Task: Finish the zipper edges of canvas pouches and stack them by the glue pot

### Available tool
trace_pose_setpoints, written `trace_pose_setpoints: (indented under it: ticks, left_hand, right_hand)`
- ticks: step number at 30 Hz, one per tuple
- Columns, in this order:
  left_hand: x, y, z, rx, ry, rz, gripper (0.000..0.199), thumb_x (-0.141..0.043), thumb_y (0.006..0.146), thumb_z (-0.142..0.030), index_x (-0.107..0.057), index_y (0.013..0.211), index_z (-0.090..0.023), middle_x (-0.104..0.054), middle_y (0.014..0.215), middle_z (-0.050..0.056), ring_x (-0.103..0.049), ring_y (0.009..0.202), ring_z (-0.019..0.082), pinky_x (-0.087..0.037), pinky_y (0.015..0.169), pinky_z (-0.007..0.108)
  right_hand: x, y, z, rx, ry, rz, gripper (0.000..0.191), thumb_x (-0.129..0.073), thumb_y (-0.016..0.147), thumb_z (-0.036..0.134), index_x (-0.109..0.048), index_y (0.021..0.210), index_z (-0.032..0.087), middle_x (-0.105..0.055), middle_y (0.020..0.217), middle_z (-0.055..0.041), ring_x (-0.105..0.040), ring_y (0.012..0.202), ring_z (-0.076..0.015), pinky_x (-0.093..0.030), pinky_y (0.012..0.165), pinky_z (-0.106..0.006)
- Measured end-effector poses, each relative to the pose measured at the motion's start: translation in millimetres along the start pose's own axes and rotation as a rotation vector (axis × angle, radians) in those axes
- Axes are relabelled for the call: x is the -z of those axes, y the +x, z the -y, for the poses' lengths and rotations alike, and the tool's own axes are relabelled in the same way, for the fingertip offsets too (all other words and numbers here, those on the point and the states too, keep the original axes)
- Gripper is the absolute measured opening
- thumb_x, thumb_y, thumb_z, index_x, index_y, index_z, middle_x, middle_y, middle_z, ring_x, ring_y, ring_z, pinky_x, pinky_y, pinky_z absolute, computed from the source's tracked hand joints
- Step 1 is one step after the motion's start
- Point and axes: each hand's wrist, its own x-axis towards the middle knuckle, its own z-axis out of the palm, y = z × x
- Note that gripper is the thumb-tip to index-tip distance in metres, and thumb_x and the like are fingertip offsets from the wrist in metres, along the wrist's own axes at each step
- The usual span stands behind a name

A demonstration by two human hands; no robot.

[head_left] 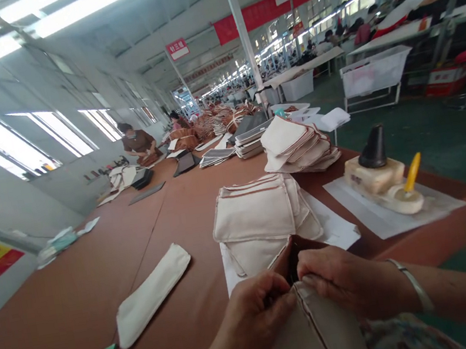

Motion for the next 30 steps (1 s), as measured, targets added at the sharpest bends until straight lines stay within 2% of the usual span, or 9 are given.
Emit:
trace_pose_setpoints:
  ticks: [3,5,7,11,14,19,25,28,30]
  left_hand:
    - [-1.5,0,-4,-0.040,0.190,-0.048,0.023,-0.051,0.093,-0.031,-0.058,0.076,-0.017,-0.053,0.075,0.000,-0.045,0.072,0.014,-0.031,0.061,0.023]
    - [-1.1,0,-6,-0.051,0.242,-0.057,0.024,-0.050,0.094,-0.032,-0.056,0.076,-0.018,-0.054,0.075,0.000,-0.045,0.071,0.014,-0.030,0.061,0.024]
    - [-0.4,-1,-5,-0.025,0.150,-0.033,0.025,-0.050,0.095,-0.036,-0.054,0.077,-0.018,-0.051,0.072,-0.001,-0.043,0.068,0.013,-0.030,0.060,0.024]
    - [-2.0,0,4,0.104,-0.316,0.107,0.035,-0.054,0.091,-0.052,-0.051,0.081,-0.018,-0.040,0.066,-0.004,-0.034,0.059,0.010,-0.025,0.053,0.022]
    - [-6.7,4,10,0.193,-0.520,0.165,0.042,-0.065,0.082,-0.056,-0.054,0.084,-0.016,-0.044,0.067,-0.004,-0.033,0.057,0.008,-0.023,0.052,0.021]
    - [-12.2,9,11,0.283,-0.585,0.108,0.042,-0.077,0.073,-0.051,-0.057,0.077,-0.014,-0.050,0.065,-0.002,-0.036,0.055,0.007,-0.022,0.052,0.021]
    - [-11.6,11,9,0.266,-0.604,0.125,0.041,-0.076,0.074,-0.049,-0.059,0.078,-0.013,-0.047,0.065,-0.002,-0.034,0.056,0.007,-0.021,0.052,0.023]
    - [-13.0,11,11,0.268,-0.541,0.108,0.035,-0.072,0.078,-0.046,-0.058,0.080,-0.013,-0.047,0.066,-0.002,-0.034,0.057,0.008,-0.022,0.053,0.023]
    - [-14.6,13,11,0.246,-0.460,0.070,0.030,-0.069,0.081,-0.042,-0.058,0.078,-0.014,-0.046,0.066,-0.002,-0.033,0.058,0.008,-0.023,0.052,0.022]
  right_hand:
    - [2,1,-2,-0.014,-0.051,0.029,0.016,-0.040,0.098,0.026,-0.053,0.092,0.019,-0.061,0.086,-0.0060,-0.055,0.078,-0.0184,-0.041,0.070,-0.029]
    - [4,3,-1,-0.045,0.005,0.045,0.018,-0.039,0.098,0.028,-0.053,0.090,0.019,-0.060,0.085,-0.0050,-0.054,0.077,-0.0176,-0.041,0.070,-0.029]
    - [7,5,0,-0.077,0.113,0.037,0.023,-0.037,0.099,0.030,-0.051,0.084,0.019,-0.058,0.081,-0.0030,-0.051,0.074,-0.0160,-0.041,0.068,-0.027]
    - [8,6,-1,-0.124,0.342,0.033,0.026,-0.040,0.099,0.034,-0.051,0.082,0.019,-0.054,0.080,-0.0012,-0.047,0.073,-0.0144,-0.040,0.064,-0.023]
    - [3,5,-4,-0.196,0.465,0.065,0.026,-0.043,0.099,0.036,-0.053,0.084,0.018,-0.055,0.082,-0.0010,-0.046,0.072,-0.0134,-0.038,0.061,-0.022]
    - [1,4,-7,-0.263,0.574,0.091,0.030,-0.045,0.099,0.040,-0.054,0.085,0.015,-0.051,0.079,-0.0002,-0.042,0.068,-0.0120,-0.034,0.057,-0.021]
    - [8,8,-4,-0.282,0.672,0.148,0.038,-0.052,0.093,0.052,-0.057,0.088,0.015,-0.050,0.079,-0.0001,-0.041,0.070,-0.0123,-0.034,0.059,-0.022]
    - [5,10,0,-0.349,0.672,0.116,0.035,-0.069,0.079,0.046,-0.057,0.086,0.014,-0.050,0.073,0.0018,-0.040,0.066,-0.0114,-0.031,0.056,-0.021]
    - [2,11,3,-0.394,0.652,0.089,0.028,-0.072,0.076,0.037,-0.057,0.081,0.014,-0.050,0.068,0.0029,-0.039,0.063,-0.0105,-0.029,0.053,-0.021]
